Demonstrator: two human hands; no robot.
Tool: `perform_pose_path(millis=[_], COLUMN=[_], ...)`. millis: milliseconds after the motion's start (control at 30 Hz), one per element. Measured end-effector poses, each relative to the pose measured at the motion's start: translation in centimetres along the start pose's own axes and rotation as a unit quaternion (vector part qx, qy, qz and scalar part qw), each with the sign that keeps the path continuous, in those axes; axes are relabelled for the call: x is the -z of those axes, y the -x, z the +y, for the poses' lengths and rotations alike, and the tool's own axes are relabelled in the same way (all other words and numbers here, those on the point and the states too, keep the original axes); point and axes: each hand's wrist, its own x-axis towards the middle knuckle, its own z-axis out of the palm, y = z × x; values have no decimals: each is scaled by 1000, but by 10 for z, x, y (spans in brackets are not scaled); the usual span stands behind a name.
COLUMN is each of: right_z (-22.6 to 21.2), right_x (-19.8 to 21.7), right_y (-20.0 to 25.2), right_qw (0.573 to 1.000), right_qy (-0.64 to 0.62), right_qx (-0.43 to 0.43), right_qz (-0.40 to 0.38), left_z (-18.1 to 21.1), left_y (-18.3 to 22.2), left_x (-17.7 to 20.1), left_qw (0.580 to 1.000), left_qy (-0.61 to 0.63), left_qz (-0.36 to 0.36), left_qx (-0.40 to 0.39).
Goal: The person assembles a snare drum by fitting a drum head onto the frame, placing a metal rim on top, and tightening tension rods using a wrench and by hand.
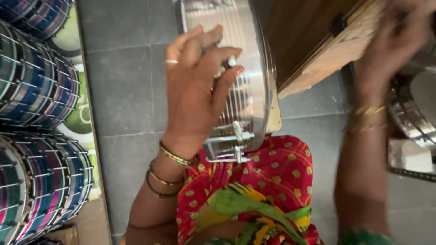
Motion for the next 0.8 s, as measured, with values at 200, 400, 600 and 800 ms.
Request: perform_pose_path(millis=[200, 400, 600, 800], right_z=[-17, -30, -14, -13], right_x=[-67, -108, -115, -97], right_y=[187, 252, 242, 229], right_qw=[912, 939, 911, 891], right_qy=[-8, 136, 92, 90], right_qx=[-362, -205, -292, -351], right_qz=[-193, -242, -276, -273], left_z=[-10, 0, -8, -35], left_y=[-11, -12, -11, -11], left_x=[11, 17, 16, -1], left_qw=[1000, 999, 999, 994], left_qy=[6, 25, 16, 46], left_qz=[-5, 5, -8, 53], left_qx=[-15, -22, -37, -88])
